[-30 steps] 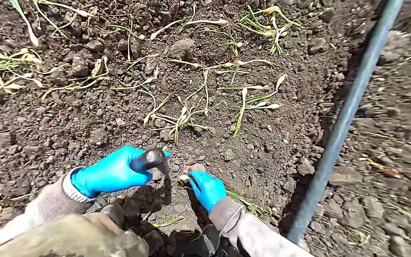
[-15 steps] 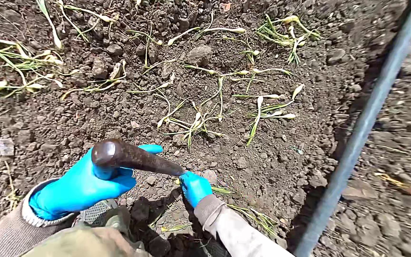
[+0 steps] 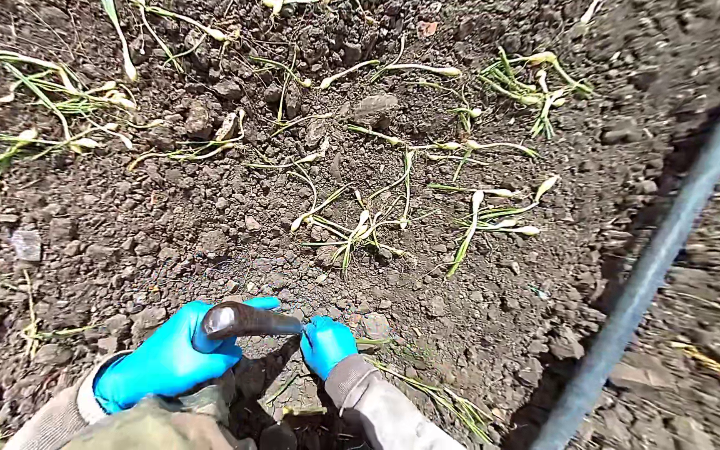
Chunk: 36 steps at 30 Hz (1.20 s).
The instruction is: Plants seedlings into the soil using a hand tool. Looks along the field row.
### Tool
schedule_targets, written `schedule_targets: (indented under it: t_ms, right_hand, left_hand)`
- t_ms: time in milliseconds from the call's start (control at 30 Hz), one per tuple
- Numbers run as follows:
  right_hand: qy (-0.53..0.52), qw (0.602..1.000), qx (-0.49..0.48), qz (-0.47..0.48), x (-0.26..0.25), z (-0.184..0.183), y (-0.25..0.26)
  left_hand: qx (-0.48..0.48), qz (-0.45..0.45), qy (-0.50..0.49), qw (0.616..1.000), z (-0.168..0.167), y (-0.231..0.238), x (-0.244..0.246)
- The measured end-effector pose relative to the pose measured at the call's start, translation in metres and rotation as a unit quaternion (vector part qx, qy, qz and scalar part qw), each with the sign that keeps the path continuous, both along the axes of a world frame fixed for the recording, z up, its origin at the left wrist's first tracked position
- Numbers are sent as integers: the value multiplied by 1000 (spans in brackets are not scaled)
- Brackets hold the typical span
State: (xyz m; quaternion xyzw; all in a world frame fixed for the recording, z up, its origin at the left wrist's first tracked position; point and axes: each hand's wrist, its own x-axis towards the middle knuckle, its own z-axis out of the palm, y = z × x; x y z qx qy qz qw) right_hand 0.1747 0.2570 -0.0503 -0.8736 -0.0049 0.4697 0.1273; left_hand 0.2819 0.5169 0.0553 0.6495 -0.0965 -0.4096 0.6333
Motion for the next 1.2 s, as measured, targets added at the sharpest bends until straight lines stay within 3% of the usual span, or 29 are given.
schedule_targets:
  t_ms: [67, 133, 233, 333, 400, 433, 467, 533, 600, 667, 767, 900, 967, 1033, 1100, 1167, 1200]
  right_hand:
    - [-183, 983, 5, -30, 10, 4, -17]
    - [-270, 959, -24, -87, 49, 9, -37]
    - [-184, 964, -119, -153, 122, 16, -64]
    - [-185, 965, -128, -138, 147, 17, -70]
    - [-302, 944, -71, -113, 135, 19, -61]
    - [-356, 929, -33, -94, 125, 19, -55]
    - [-404, 911, 7, -82, 116, 20, -47]
    - [-460, 879, 80, -100, 102, 22, -28]
    - [-484, 852, 145, -136, 92, 23, -10]
    - [-484, 838, 190, -165, 79, 23, 6]
    - [-439, 863, 170, -184, 48, 4, 14]
    - [-253, 943, 75, -201, 21, -5, -2]
    - [-169, 969, 43, -175, 20, 0, -15]
    - [-161, 976, 43, -142, 27, 7, -22]
    - [-215, 968, 71, -104, 35, 16, -25]
    - [-250, 962, 95, -61, 45, 24, -22]
    - [-270, 956, 106, -38, 49, 25, -19]
  left_hand:
    - [41, 17, -26, 999, 0, 5, -1]
    - [119, -29, -2, 992, -17, 2, -7]
    - [149, -39, 36, 987, -36, 8, -10]
    - [90, 81, 56, 991, -18, 25, -2]
    - [-32, 134, 24, 990, -8, 39, 8]
    - [-84, 115, -3, 990, -5, 43, 13]
    - [-85, 127, -12, 988, 5, 36, 16]
    - [13, 107, 21, 994, 4, 19, 13]
    - [94, 33, 85, 991, -32, 3, -5]
    - [108, 59, 161, 979, -65, -4, -28]
    - [73, 159, 192, 966, -66, 13, -29]
    - [-75, 235, 90, 965, -9, 50, 11]
    - [-132, 190, -21, 973, 22, 55, 33]
    - [-75, 89, -98, 988, 41, 38, 54]
    - [59, 0, -42, 997, 20, -2, 51]
    - [168, -102, 100, 975, -43, -35, 24]
    - [185, -97, 160, 965, -74, -40, 7]
